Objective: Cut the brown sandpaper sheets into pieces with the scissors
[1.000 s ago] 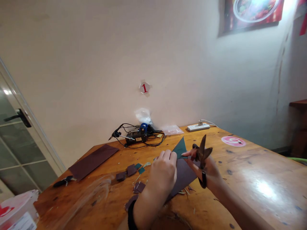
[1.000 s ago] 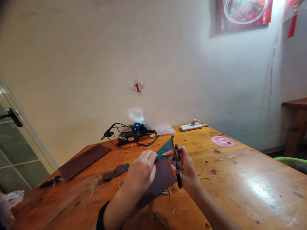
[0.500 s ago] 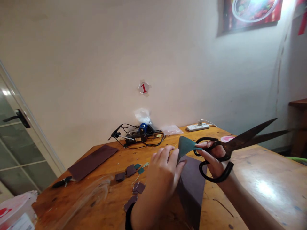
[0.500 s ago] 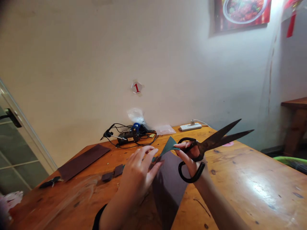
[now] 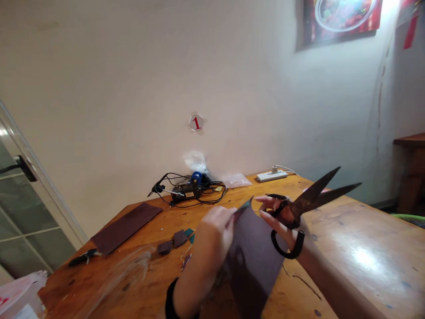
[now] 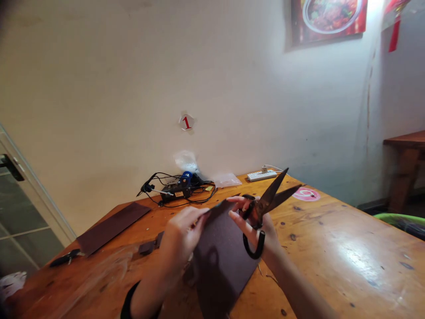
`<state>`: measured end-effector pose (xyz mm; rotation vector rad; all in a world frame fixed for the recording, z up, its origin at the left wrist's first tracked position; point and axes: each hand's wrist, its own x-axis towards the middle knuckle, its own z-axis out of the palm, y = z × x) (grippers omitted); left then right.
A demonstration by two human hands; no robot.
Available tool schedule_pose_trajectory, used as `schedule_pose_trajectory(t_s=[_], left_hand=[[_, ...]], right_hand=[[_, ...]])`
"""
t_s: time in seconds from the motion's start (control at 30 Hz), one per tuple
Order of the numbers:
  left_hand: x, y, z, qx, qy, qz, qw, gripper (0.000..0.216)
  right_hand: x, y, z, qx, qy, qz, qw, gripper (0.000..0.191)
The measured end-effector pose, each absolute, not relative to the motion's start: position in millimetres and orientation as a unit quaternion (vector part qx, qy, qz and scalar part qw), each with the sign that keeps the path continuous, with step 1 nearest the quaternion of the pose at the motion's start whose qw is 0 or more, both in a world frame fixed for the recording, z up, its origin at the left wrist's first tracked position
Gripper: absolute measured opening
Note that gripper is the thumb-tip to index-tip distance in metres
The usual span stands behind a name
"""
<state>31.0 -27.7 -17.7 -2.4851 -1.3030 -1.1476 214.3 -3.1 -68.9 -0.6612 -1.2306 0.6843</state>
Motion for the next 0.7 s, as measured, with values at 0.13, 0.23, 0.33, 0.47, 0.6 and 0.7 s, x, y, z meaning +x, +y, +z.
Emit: schedule_pose_trajectory(t_s=[0.13,0.23,0.33,0.47,0.6,0.7], left_hand=[[-2.1,-6.4,-4.2,-0.673,-0.486,-0.551,-0.091,0.013],[-22.3,5.7,-0.4,-0.595,-0.489,-0.608,-0.195,0.017],[-32.1,13.0,-2.0,-0.562,-0.469,-0.632,-0.256,0.022],[-35.6,17.0,-4.4,-0.546,-0.46,-0.641,-0.282,0.029],[-36.2,17.2,-3.8,-0.536,-0.461,-0.637,-0.307,0.036],[-36.3,17.5,-4.1,-0.537,-0.466,-0.627,-0.318,0.036]], right_hand=[[234.3,16.0,-77.1,-0.361,-0.506,0.294,0.726,0.038],[245.9,33.8,-92.8,-0.437,-0.466,0.301,0.708,0.042],[251.3,46.2,-106.2,-0.467,-0.416,0.331,0.707,0.049],[254.6,52.4,-110.8,-0.472,-0.403,0.343,0.705,0.047],[260.7,58.1,-108.3,-0.45,-0.402,0.325,0.728,0.055],[267.2,61.1,-106.9,-0.447,-0.399,0.293,0.745,0.054]])
